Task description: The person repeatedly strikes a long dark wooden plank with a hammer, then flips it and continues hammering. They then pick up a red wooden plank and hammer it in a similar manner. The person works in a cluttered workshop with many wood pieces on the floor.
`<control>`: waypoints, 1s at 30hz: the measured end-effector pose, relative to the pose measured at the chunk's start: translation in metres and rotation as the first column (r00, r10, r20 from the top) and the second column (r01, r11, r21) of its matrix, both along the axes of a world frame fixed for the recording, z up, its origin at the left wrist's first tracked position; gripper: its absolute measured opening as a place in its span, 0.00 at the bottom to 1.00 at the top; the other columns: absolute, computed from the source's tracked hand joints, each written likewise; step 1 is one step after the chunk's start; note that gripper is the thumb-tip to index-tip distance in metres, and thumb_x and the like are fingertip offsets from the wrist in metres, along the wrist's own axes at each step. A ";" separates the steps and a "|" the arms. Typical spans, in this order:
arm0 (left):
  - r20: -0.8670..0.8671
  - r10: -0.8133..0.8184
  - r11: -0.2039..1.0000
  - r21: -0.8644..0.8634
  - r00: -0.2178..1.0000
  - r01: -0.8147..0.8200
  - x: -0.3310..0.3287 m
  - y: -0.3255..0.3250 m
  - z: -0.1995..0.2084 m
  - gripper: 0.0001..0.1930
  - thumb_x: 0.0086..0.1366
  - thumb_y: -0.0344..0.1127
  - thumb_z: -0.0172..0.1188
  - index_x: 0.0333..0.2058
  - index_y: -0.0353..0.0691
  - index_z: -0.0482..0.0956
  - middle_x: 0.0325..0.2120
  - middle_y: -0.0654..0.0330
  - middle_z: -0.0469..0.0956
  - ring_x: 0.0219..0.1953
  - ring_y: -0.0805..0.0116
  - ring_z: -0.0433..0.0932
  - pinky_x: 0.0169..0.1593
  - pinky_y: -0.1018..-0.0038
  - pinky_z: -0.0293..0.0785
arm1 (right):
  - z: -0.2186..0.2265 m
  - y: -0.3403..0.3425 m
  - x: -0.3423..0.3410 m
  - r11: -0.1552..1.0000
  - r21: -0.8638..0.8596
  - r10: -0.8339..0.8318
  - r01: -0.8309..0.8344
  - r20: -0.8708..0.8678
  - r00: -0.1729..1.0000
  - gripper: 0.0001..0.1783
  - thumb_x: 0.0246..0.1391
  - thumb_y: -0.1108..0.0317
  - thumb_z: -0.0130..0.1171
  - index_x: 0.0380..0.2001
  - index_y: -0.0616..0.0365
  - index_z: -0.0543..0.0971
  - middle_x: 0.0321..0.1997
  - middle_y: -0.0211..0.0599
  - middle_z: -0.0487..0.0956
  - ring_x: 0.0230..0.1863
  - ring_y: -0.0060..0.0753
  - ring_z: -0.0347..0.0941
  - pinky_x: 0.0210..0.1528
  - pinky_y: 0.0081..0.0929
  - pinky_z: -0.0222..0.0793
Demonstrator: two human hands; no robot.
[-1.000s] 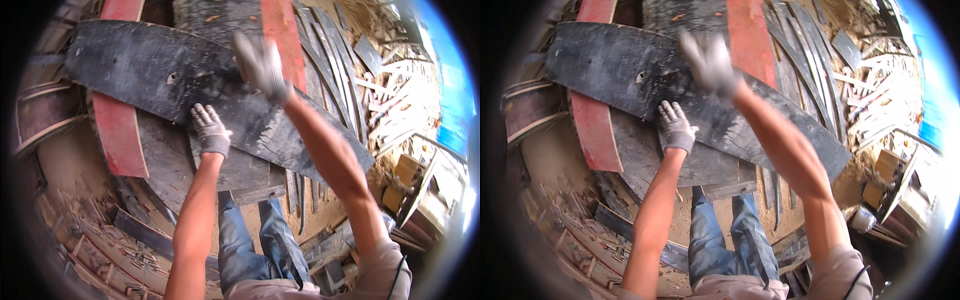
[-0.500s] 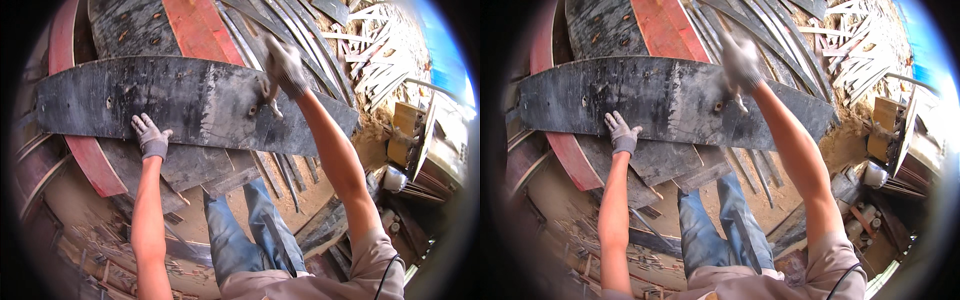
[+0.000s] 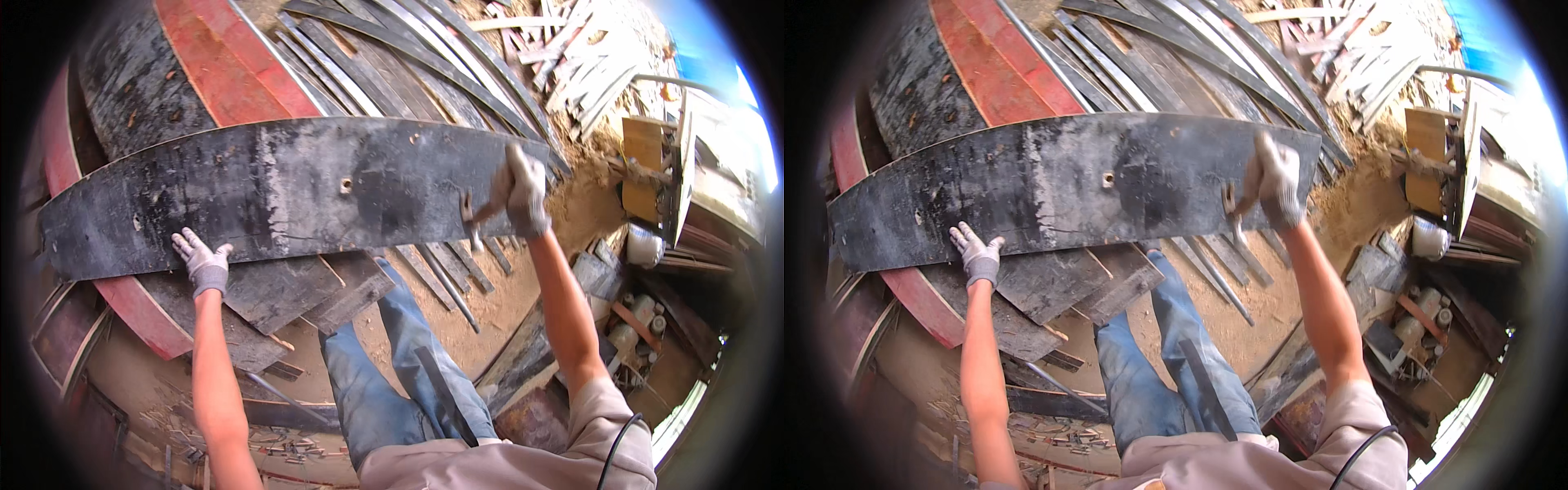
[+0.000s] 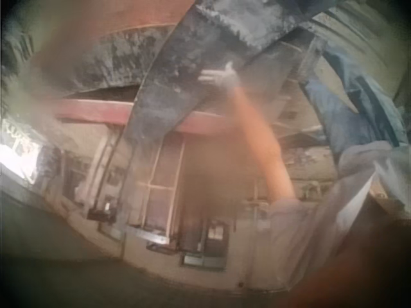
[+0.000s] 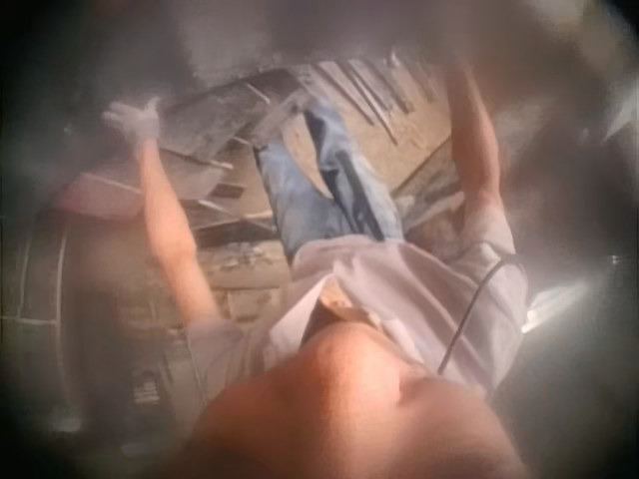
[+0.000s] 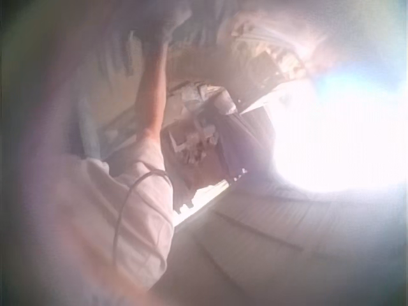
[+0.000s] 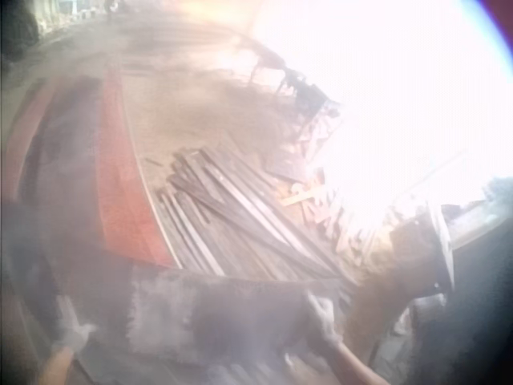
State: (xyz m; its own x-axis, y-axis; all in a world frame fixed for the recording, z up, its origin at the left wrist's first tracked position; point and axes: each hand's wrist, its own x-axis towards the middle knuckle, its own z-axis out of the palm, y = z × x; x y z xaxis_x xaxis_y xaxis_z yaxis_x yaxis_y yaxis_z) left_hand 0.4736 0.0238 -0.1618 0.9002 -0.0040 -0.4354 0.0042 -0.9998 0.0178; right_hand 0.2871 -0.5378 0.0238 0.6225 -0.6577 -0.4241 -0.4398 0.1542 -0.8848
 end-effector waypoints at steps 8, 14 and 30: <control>0.024 -0.045 0.998 0.054 0.999 0.044 0.002 0.008 -0.008 0.63 0.58 0.51 0.78 0.79 0.35 0.42 0.79 0.34 0.38 0.82 0.39 0.37 0.82 0.56 0.43 | -0.014 -0.031 0.097 0.794 -0.516 0.335 -0.322 -0.070 0.940 0.09 0.64 0.67 0.58 0.43 0.56 0.83 0.17 0.41 0.73 0.18 0.36 0.71 0.25 0.36 0.68; 0.009 -0.057 0.995 0.082 0.998 0.057 0.004 0.008 -0.004 0.65 0.56 0.56 0.78 0.78 0.32 0.42 0.78 0.31 0.37 0.81 0.34 0.37 0.81 0.53 0.45 | 0.072 0.046 -0.116 0.882 -0.334 0.350 -0.332 -0.005 0.937 0.22 0.70 0.62 0.60 0.21 0.60 0.80 0.13 0.27 0.68 0.15 0.21 0.62 0.20 0.25 0.58; -0.022 0.023 0.992 0.121 0.999 -0.020 0.007 -0.004 0.005 0.64 0.56 0.57 0.79 0.79 0.38 0.44 0.80 0.38 0.40 0.82 0.43 0.40 0.81 0.58 0.48 | -0.047 0.246 0.007 0.513 0.027 0.842 -0.858 -0.211 0.496 0.29 0.70 0.45 0.50 0.30 0.57 0.88 0.29 0.54 0.85 0.33 0.55 0.85 0.42 0.48 0.81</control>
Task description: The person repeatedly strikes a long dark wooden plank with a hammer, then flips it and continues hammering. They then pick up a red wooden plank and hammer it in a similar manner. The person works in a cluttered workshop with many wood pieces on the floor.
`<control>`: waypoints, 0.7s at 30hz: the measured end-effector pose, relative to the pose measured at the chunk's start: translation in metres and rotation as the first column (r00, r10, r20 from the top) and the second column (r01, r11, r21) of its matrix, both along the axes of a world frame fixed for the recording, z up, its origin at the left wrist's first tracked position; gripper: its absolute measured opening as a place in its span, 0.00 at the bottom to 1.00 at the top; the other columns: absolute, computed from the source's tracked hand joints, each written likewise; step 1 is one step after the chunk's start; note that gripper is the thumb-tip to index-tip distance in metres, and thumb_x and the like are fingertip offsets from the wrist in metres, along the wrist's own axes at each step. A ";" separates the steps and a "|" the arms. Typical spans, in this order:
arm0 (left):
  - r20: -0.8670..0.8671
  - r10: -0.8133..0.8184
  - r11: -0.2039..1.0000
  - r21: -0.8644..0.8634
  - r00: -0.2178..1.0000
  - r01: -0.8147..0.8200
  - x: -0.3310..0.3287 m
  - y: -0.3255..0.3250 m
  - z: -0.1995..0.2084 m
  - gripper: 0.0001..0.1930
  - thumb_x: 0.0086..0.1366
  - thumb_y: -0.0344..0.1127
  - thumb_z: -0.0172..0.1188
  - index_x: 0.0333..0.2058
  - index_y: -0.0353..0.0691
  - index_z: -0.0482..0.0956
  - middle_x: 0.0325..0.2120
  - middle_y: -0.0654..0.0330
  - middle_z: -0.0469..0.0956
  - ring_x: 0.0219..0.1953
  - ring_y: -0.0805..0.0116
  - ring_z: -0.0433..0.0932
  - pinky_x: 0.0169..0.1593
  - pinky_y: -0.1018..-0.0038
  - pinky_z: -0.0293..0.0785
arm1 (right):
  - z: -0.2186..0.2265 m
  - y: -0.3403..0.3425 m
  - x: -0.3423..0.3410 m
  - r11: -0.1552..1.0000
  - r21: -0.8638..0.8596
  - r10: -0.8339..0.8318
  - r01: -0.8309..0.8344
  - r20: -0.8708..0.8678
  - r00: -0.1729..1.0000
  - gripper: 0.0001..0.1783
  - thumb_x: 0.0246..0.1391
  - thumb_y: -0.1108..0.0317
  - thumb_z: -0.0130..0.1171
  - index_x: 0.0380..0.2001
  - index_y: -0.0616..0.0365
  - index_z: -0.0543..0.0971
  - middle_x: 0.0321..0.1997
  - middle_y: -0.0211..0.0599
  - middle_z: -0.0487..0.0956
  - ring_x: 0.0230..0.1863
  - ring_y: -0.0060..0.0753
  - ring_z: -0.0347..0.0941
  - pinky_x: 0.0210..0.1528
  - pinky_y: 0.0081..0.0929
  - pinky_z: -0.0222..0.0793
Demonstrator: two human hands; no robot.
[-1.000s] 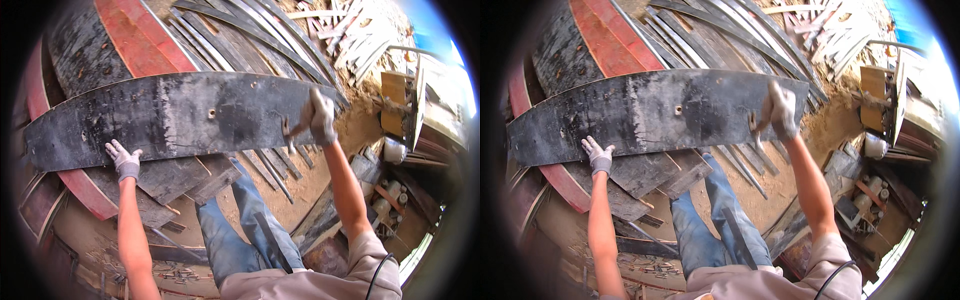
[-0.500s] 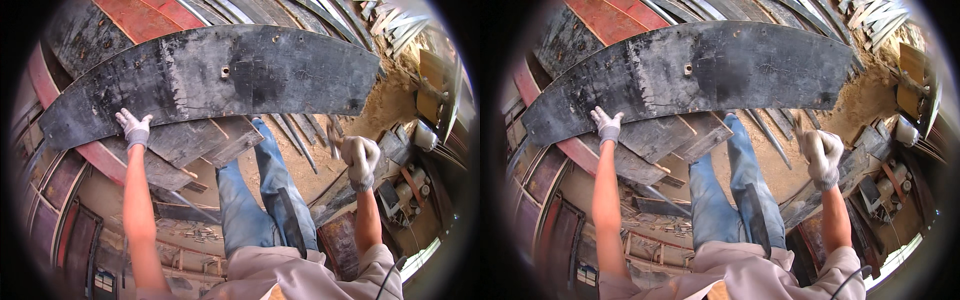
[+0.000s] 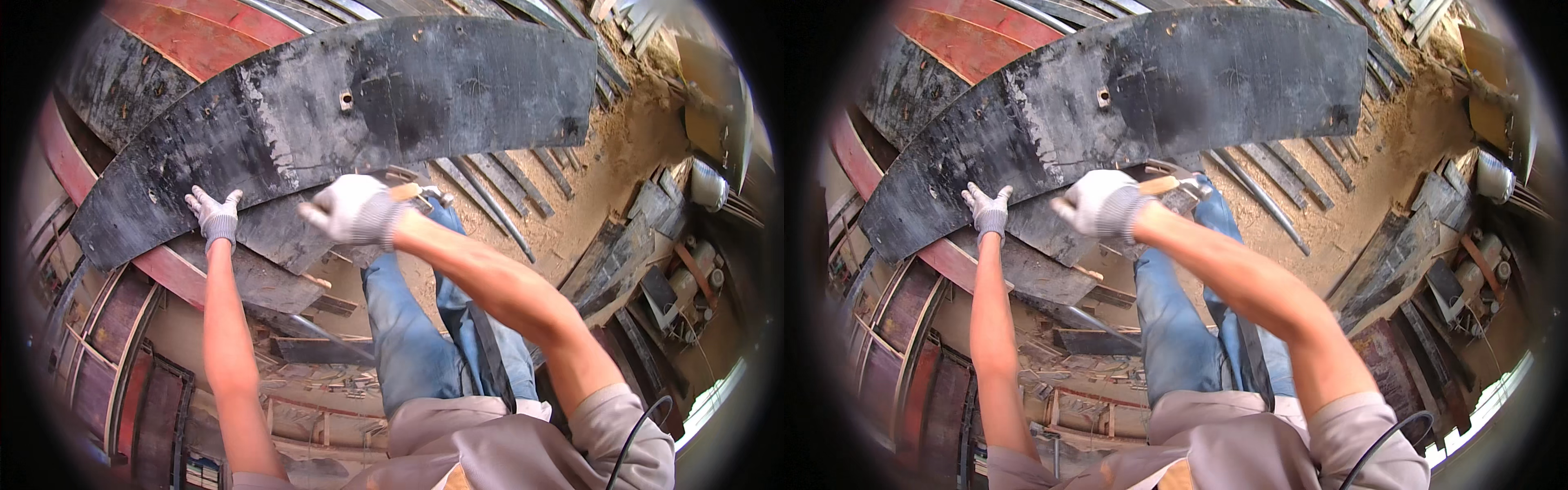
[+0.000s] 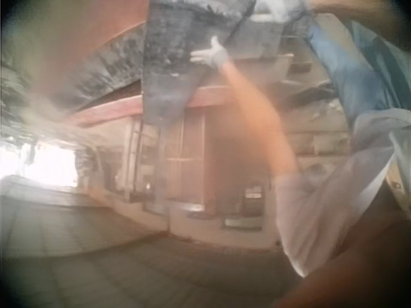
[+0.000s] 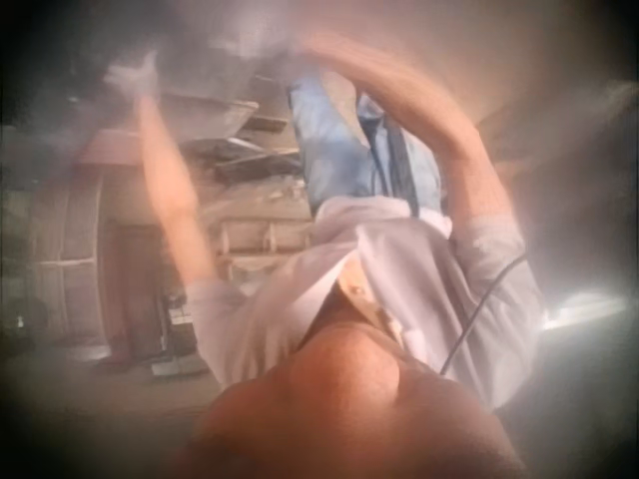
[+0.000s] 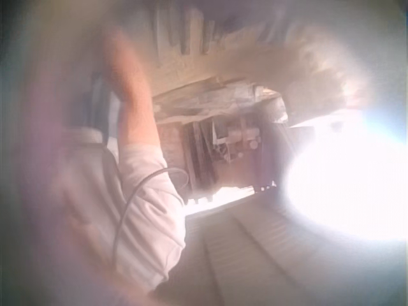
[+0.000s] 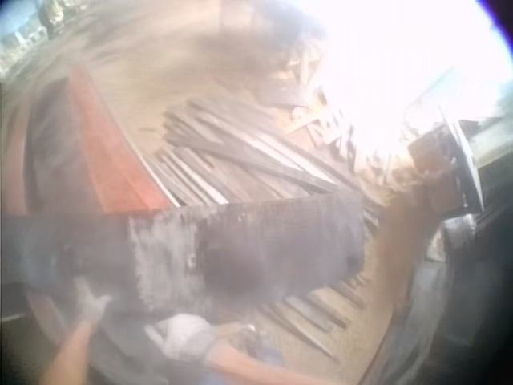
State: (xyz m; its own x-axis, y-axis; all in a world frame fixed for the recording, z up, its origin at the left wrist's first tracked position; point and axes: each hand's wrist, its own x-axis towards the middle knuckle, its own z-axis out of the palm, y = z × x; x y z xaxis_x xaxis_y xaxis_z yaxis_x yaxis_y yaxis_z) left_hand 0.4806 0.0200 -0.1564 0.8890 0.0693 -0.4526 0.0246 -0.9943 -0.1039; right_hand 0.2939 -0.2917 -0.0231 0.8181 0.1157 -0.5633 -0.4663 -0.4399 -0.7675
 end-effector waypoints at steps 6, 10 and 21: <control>0.025 -0.039 0.999 -0.007 0.999 0.039 -0.002 0.013 -0.006 0.64 0.56 0.60 0.77 0.78 0.35 0.46 0.79 0.35 0.42 0.81 0.40 0.42 0.81 0.55 0.49 | -0.011 0.060 0.030 0.994 -0.102 -0.011 0.025 0.134 0.991 0.26 0.65 0.49 0.55 0.20 0.53 0.87 0.21 0.51 0.82 0.26 0.59 0.82 0.35 0.51 0.80; 0.076 -0.145 0.989 -0.002 0.986 0.146 0.001 0.021 -0.016 0.63 0.57 0.63 0.75 0.78 0.34 0.48 0.78 0.32 0.43 0.79 0.34 0.46 0.79 0.51 0.52 | -0.013 0.053 0.036 0.998 -0.044 -0.050 0.054 0.085 0.995 0.24 0.61 0.48 0.55 0.26 0.56 0.89 0.28 0.53 0.85 0.33 0.61 0.84 0.41 0.53 0.81; 0.073 -0.134 0.991 0.014 0.988 0.133 0.005 0.035 -0.030 0.63 0.57 0.62 0.76 0.79 0.38 0.46 0.79 0.36 0.44 0.80 0.38 0.45 0.79 0.53 0.53 | -0.017 0.054 0.041 0.998 -0.042 0.041 -0.037 0.092 0.995 0.20 0.59 0.53 0.58 0.26 0.57 0.88 0.26 0.55 0.84 0.30 0.61 0.84 0.37 0.50 0.81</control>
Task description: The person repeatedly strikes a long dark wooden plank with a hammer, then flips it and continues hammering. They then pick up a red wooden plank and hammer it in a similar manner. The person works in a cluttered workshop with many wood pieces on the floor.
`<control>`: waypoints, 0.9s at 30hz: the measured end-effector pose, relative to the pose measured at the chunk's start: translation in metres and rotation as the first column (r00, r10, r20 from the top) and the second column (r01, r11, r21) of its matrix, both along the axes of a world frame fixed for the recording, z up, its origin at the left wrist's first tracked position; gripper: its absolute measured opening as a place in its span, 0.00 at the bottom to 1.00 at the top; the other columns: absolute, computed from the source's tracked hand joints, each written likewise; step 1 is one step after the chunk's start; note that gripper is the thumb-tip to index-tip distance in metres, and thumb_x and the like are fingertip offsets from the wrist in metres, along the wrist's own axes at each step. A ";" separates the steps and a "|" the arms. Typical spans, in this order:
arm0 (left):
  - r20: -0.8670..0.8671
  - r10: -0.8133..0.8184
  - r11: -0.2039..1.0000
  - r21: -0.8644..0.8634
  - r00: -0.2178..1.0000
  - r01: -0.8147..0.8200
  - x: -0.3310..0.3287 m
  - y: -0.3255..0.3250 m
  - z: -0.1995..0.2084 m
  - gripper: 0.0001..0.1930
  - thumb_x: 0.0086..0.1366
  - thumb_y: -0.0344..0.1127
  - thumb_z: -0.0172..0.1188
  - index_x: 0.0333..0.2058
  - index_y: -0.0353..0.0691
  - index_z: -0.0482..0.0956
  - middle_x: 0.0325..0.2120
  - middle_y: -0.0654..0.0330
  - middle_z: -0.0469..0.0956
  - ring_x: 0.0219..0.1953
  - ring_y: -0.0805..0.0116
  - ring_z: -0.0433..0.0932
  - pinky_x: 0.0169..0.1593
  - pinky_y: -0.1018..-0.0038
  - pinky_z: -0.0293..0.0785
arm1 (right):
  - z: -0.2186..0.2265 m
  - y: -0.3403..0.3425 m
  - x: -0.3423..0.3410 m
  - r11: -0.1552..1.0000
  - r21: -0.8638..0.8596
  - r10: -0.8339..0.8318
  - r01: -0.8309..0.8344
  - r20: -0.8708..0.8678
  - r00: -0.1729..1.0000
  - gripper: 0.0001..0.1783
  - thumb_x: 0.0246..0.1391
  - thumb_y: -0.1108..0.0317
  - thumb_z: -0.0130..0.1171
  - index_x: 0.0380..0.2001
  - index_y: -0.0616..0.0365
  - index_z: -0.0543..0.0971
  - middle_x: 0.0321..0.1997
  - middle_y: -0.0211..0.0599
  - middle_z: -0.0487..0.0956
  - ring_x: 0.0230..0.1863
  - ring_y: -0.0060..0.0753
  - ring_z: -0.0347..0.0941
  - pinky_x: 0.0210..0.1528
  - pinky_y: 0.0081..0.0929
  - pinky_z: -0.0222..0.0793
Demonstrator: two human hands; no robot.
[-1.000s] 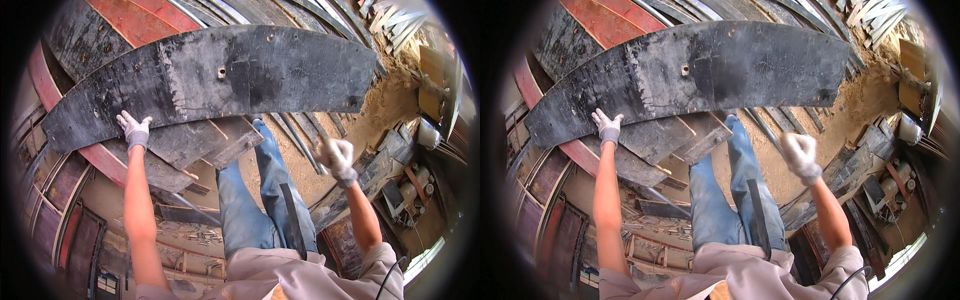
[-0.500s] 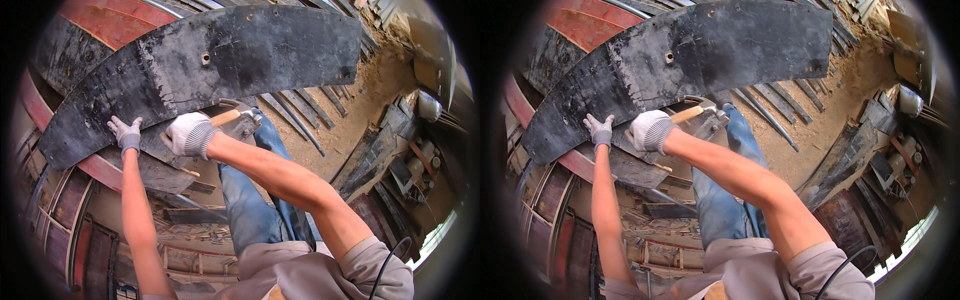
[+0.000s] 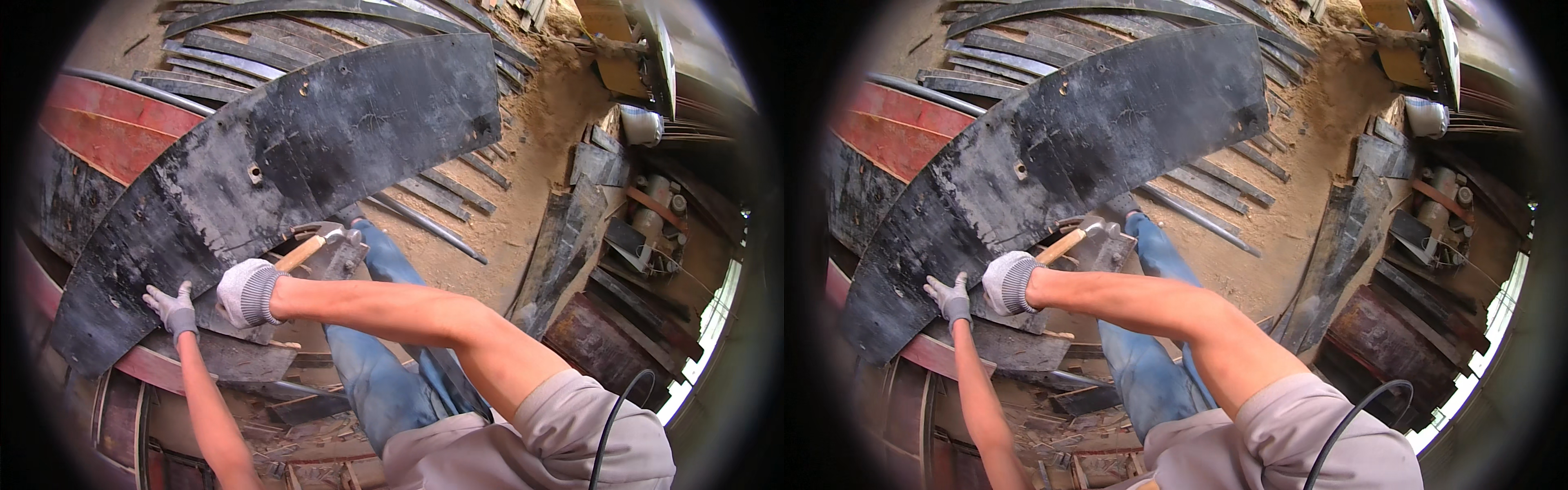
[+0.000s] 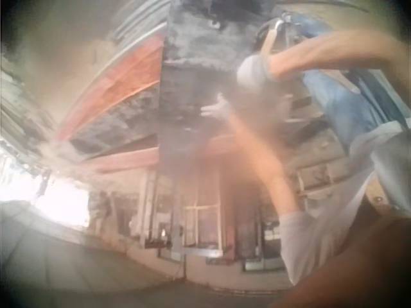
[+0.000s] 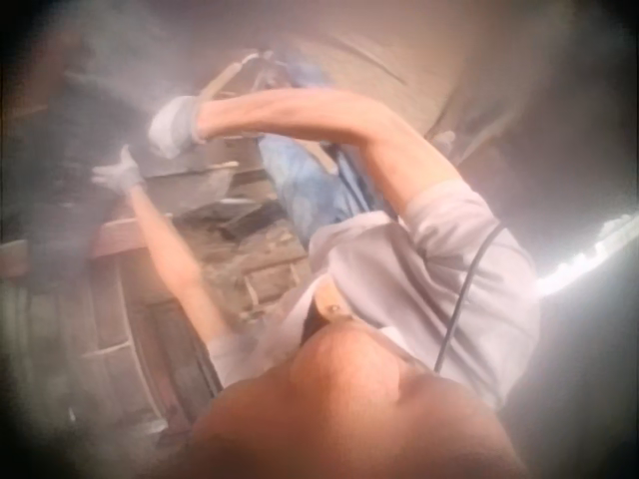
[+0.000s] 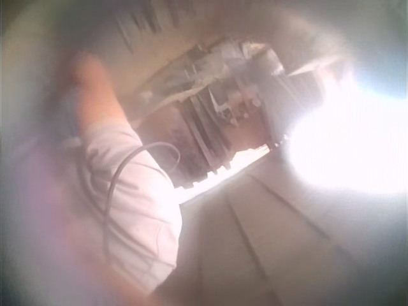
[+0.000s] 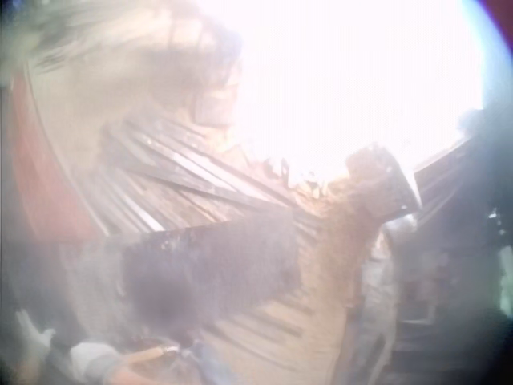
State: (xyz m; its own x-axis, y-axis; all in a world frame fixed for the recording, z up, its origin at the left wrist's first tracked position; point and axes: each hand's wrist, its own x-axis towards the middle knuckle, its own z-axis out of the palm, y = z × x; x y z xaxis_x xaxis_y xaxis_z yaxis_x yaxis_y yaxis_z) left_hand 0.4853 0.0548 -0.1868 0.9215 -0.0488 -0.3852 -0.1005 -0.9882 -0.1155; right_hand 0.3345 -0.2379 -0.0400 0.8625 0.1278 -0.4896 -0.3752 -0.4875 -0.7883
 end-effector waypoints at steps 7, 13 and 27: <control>-0.018 -0.064 0.996 -0.057 0.998 0.062 -0.005 -0.008 0.011 0.65 0.58 0.61 0.75 0.78 0.31 0.43 0.78 0.29 0.38 0.80 0.34 0.40 0.81 0.52 0.45 | 0.005 -0.003 -0.013 1.000 0.005 0.016 -0.016 -0.052 0.999 0.18 0.57 0.55 0.58 0.25 0.55 0.88 0.26 0.53 0.84 0.30 0.61 0.83 0.36 0.51 0.79; -0.073 0.082 0.990 -0.106 0.994 -0.090 -0.009 -0.028 0.028 0.68 0.54 0.55 0.81 0.78 0.31 0.41 0.78 0.30 0.36 0.81 0.33 0.38 0.81 0.54 0.45 | 0.011 0.016 -0.013 0.999 -0.030 0.047 -0.044 0.132 0.990 0.21 0.62 0.51 0.58 0.21 0.52 0.85 0.19 0.49 0.80 0.24 0.58 0.81 0.29 0.52 0.76; -0.095 0.104 0.992 -0.064 0.990 -0.111 -0.007 -0.043 0.038 0.66 0.57 0.54 0.79 0.78 0.32 0.39 0.79 0.32 0.34 0.81 0.37 0.38 0.81 0.56 0.47 | 0.015 -0.014 -0.051 0.996 -0.037 0.087 -0.081 0.211 0.974 0.20 0.62 0.56 0.58 0.18 0.51 0.82 0.17 0.46 0.79 0.20 0.56 0.78 0.26 0.49 0.76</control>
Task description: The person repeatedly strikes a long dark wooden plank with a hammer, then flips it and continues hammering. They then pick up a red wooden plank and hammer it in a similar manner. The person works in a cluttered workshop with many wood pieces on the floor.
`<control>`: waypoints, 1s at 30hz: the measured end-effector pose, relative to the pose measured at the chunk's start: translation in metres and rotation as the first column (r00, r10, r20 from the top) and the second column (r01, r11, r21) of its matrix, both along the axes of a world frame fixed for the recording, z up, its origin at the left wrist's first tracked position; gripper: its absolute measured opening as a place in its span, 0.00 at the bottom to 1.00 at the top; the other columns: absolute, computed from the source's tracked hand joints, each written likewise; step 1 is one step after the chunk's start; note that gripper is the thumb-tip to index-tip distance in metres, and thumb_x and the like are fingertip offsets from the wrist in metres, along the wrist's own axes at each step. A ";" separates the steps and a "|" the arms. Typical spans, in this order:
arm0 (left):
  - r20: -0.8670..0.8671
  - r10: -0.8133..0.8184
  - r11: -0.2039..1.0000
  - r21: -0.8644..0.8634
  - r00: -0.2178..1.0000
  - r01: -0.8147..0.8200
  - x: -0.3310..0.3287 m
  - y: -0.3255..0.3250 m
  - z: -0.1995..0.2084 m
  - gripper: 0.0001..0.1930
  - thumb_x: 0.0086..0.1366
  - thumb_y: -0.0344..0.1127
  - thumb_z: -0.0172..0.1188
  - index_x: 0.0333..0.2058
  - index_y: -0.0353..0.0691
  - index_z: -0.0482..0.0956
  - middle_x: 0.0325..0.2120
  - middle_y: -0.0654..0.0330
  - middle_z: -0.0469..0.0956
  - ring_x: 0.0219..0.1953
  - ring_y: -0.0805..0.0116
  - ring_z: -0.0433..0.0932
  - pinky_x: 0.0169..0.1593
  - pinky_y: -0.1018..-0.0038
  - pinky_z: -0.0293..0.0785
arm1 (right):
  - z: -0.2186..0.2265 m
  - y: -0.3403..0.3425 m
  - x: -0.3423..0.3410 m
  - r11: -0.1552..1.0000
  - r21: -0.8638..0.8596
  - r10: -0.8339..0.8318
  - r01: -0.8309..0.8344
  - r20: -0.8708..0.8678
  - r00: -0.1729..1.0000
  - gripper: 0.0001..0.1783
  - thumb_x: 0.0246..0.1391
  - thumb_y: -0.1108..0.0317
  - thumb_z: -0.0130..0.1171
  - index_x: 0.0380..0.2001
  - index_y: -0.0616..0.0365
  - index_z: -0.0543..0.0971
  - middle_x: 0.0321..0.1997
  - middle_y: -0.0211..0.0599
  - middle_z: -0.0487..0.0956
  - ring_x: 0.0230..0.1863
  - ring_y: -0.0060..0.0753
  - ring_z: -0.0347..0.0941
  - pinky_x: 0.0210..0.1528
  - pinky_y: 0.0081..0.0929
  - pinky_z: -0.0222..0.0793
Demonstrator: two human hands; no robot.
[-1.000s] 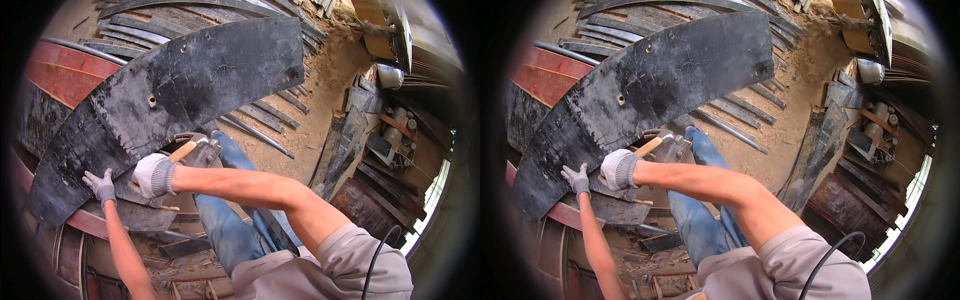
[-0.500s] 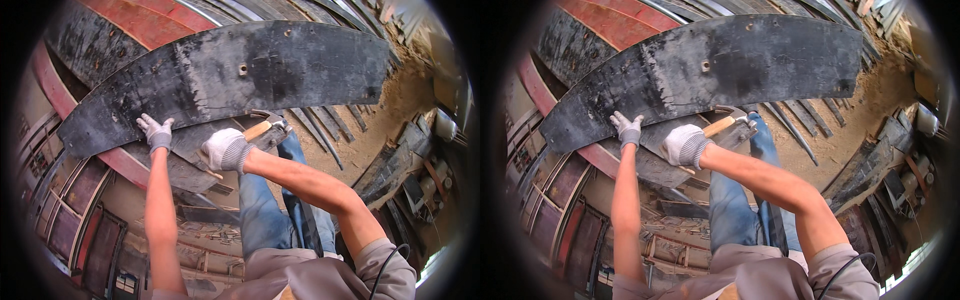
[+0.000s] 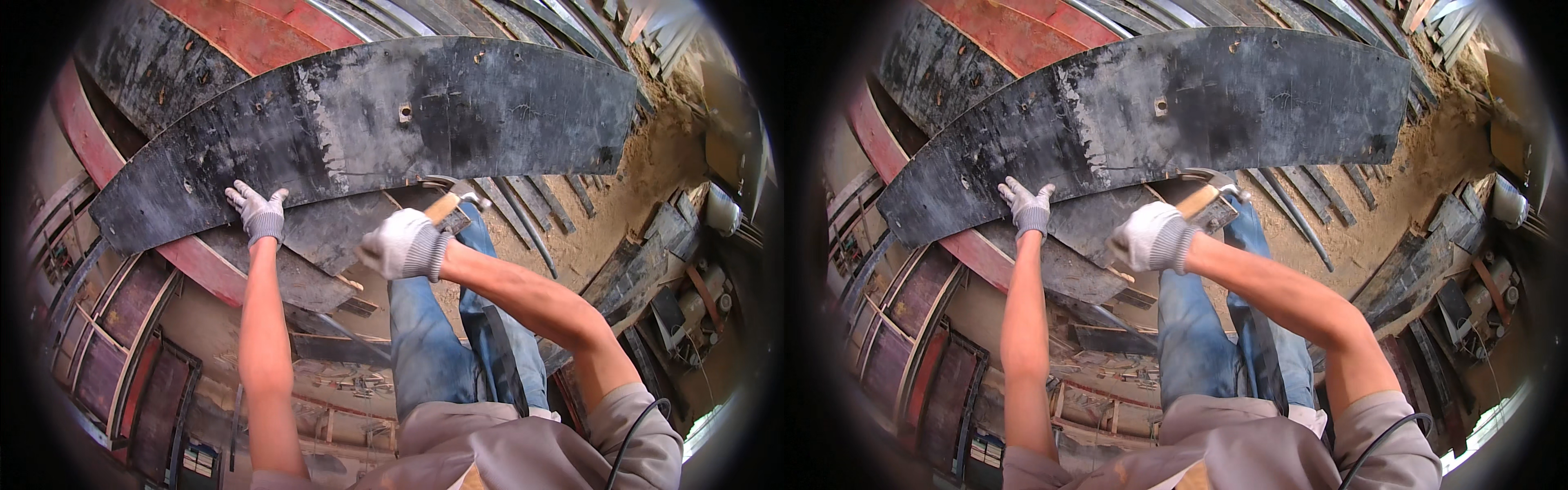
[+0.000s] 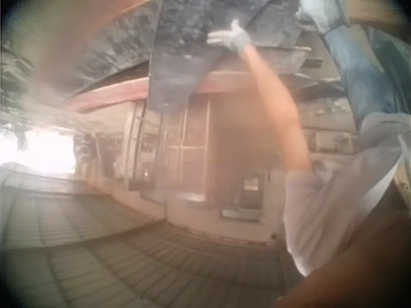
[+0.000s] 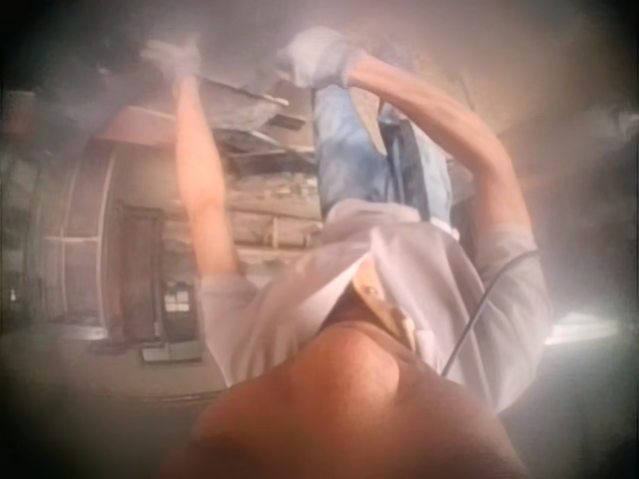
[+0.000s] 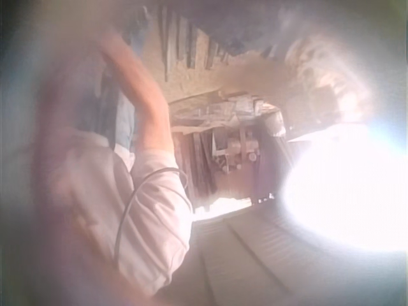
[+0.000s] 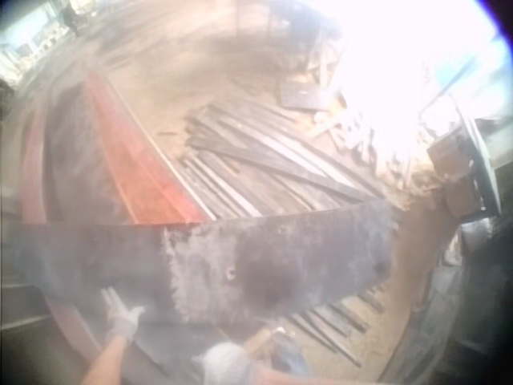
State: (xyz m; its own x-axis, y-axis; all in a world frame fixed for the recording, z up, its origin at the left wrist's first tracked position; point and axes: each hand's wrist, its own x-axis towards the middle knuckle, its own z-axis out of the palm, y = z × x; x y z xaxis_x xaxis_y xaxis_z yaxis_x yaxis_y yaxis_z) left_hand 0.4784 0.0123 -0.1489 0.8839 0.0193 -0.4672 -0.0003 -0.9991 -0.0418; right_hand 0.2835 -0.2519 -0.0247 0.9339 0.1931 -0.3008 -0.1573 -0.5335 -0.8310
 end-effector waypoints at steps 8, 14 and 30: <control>0.012 -0.024 0.999 0.032 1.000 0.023 -0.003 0.003 -0.003 0.65 0.57 0.53 0.79 0.78 0.31 0.41 0.79 0.33 0.36 0.81 0.38 0.37 0.82 0.56 0.44 | 0.039 -0.042 -0.023 0.989 0.145 -0.011 -0.021 0.217 0.976 0.24 0.60 0.57 0.64 0.13 0.52 0.70 0.12 0.39 0.68 0.16 0.49 0.71 0.23 0.49 0.69; 0.010 0.004 1.000 0.003 1.000 -0.004 -0.003 0.008 -0.009 0.65 0.58 0.53 0.78 0.78 0.33 0.40 0.79 0.33 0.35 0.81 0.37 0.34 0.82 0.56 0.41 | 0.122 -0.161 -0.204 0.981 -0.062 -0.191 0.182 -0.236 0.953 0.27 0.59 0.63 0.64 0.10 0.48 0.62 0.08 0.27 0.60 0.09 0.26 0.59 0.15 0.32 0.59; 0.014 0.017 0.998 0.061 1.000 -0.018 -0.003 0.004 -0.008 0.64 0.58 0.57 0.77 0.79 0.37 0.42 0.80 0.38 0.39 0.81 0.41 0.41 0.80 0.55 0.50 | 0.057 -0.131 -0.015 0.851 -0.090 -0.425 0.518 -0.698 0.577 0.26 0.62 0.51 0.63 0.37 0.70 0.88 0.29 0.48 0.86 0.34 0.35 0.82 0.43 0.35 0.78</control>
